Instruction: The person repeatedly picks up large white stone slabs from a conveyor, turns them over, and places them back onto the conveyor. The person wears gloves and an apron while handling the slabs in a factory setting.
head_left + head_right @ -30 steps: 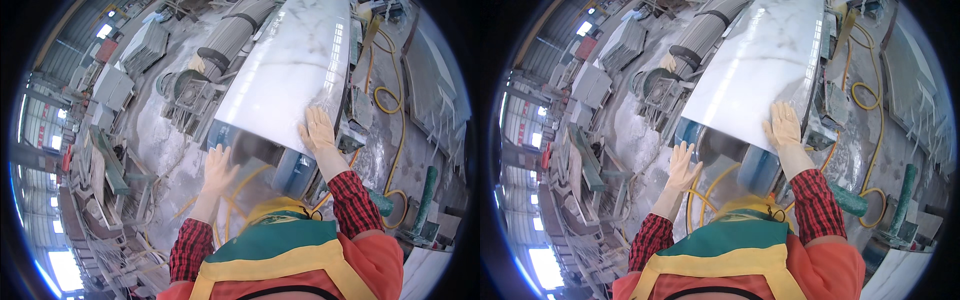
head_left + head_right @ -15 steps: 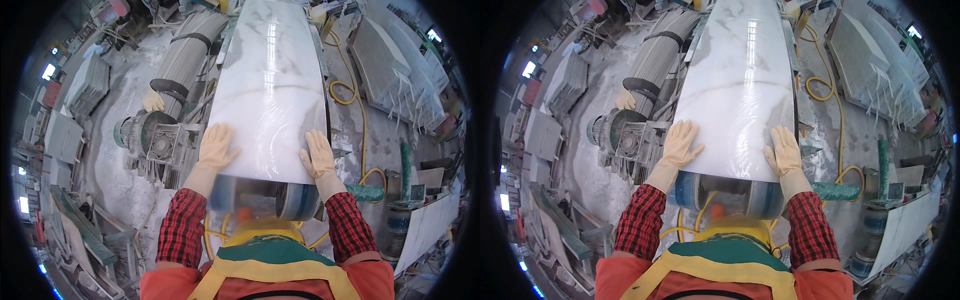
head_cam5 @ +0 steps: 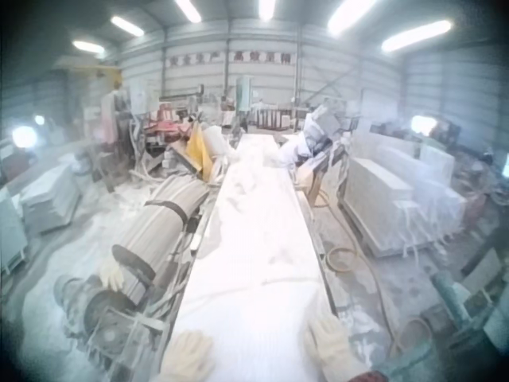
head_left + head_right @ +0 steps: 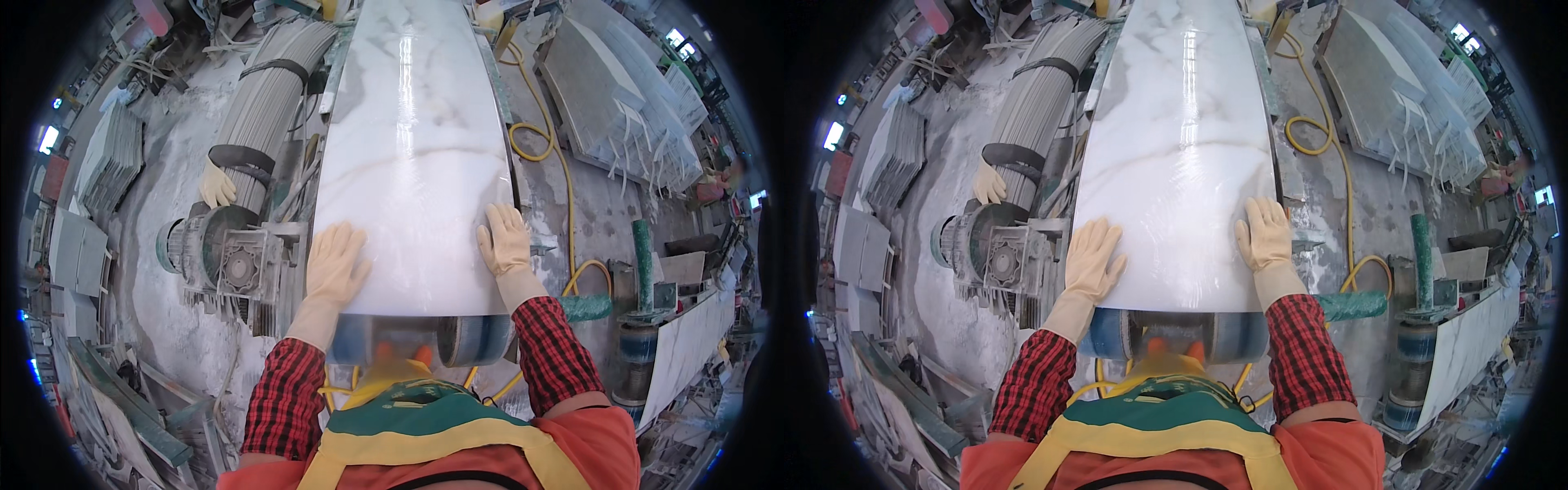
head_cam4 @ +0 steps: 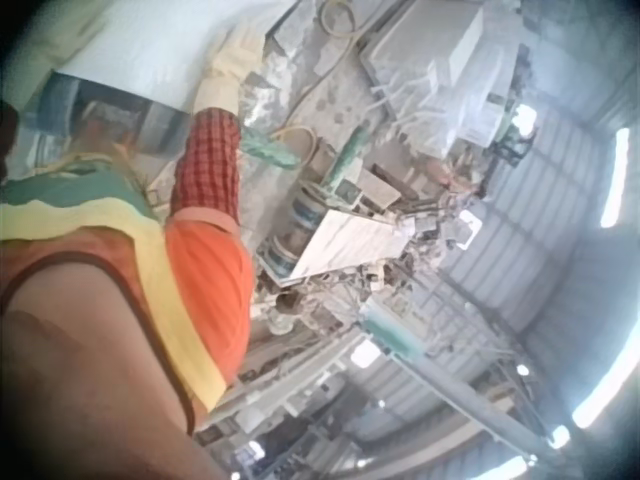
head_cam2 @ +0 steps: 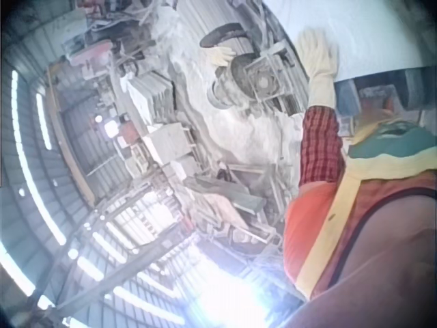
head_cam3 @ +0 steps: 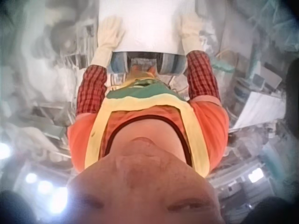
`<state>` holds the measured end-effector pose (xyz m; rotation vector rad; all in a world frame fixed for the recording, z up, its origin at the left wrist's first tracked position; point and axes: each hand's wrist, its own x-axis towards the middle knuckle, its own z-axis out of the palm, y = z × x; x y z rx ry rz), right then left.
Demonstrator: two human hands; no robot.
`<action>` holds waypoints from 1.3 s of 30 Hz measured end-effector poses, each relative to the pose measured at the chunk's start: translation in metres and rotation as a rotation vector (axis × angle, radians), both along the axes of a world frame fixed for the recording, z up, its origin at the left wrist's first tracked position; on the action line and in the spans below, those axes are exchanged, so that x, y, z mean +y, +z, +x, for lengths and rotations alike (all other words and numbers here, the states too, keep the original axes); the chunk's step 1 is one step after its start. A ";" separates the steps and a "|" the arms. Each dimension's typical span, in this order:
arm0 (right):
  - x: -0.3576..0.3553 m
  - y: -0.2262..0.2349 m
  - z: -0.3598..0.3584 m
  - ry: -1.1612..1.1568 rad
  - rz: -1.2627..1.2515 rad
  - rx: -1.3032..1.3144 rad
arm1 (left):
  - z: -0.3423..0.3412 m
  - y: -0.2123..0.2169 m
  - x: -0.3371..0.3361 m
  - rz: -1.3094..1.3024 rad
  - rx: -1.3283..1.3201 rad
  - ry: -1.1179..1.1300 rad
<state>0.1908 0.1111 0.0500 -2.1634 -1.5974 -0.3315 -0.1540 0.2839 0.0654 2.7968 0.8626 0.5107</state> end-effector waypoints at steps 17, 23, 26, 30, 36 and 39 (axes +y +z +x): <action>-0.005 -0.008 0.000 -0.038 -0.130 0.091 | -0.009 -0.002 -0.008 0.050 0.092 -0.008; -0.014 -0.024 -0.003 -0.034 -0.029 0.130 | -0.001 -0.007 -0.012 0.043 0.061 0.000; -0.020 -0.043 0.009 -0.108 0.042 0.155 | -0.004 -0.016 -0.012 0.086 -0.006 -0.070; -0.015 0.013 -0.016 -0.051 0.021 0.110 | -0.021 -0.019 -0.015 0.065 -0.031 -0.043; -0.026 0.017 -0.016 -0.079 -0.117 0.156 | -0.018 -0.029 -0.012 0.051 -0.005 -0.056; -0.033 0.015 -0.034 -0.192 -0.073 0.195 | -0.019 -0.027 -0.015 0.070 -0.031 -0.061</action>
